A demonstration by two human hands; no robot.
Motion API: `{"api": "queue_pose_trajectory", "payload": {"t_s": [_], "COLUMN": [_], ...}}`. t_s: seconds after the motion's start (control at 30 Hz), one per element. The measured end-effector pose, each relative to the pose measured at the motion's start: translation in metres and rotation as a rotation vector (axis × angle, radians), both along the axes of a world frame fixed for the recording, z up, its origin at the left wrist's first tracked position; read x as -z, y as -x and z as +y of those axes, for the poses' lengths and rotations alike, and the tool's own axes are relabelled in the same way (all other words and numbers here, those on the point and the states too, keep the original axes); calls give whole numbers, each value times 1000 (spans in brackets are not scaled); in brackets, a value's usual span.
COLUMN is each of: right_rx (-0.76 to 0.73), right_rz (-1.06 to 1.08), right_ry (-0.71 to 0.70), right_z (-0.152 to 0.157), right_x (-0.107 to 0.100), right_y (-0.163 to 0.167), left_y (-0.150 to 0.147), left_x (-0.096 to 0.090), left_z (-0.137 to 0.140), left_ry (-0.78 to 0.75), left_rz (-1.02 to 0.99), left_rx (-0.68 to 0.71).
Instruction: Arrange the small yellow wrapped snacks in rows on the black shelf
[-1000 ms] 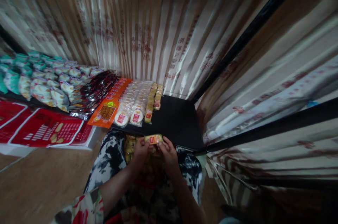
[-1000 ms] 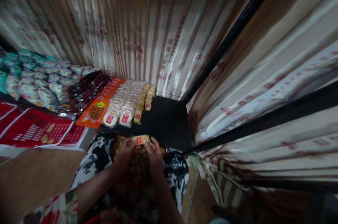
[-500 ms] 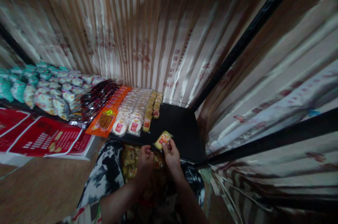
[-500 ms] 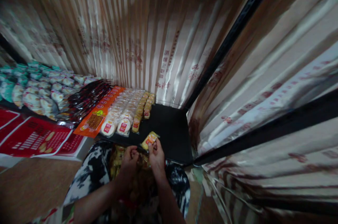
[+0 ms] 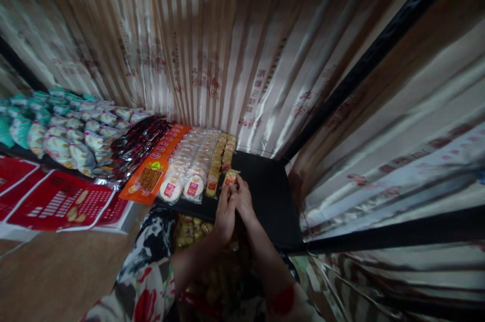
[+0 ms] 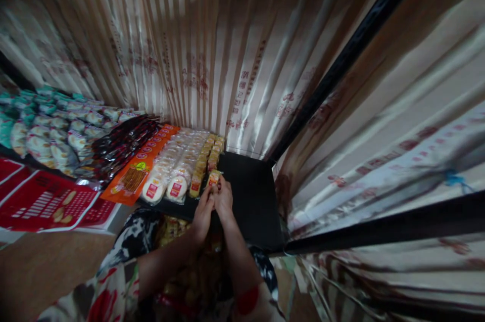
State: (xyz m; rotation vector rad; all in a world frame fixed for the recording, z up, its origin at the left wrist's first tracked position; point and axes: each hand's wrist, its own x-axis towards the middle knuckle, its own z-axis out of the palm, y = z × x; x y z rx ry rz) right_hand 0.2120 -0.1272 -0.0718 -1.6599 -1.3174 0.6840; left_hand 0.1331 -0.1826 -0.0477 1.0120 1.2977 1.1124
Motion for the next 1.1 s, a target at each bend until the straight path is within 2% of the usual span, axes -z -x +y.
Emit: {"api": "queue_pose_trajectory", "payload": {"t_s": [0.37, 0.6, 0.83, 1.1], "right_rx": [-18, -33, 1, -33], "right_rz": [-77, 33, -44, 144], "right_ry": [6, -47, -91, -50], "right_z": [34, 35, 36, 35], "right_x": [-1, 3, 5, 17], "right_y": [5, 7, 9, 9], "left_y": [-9, -5, -5, -8], "left_x": [14, 11, 5, 18], "left_z": [36, 37, 35, 43], "left_ry": [5, 15, 50, 32], "left_rz": [-31, -11, -48, -23], "left_rx": [-22, -12, 12, -9]}}
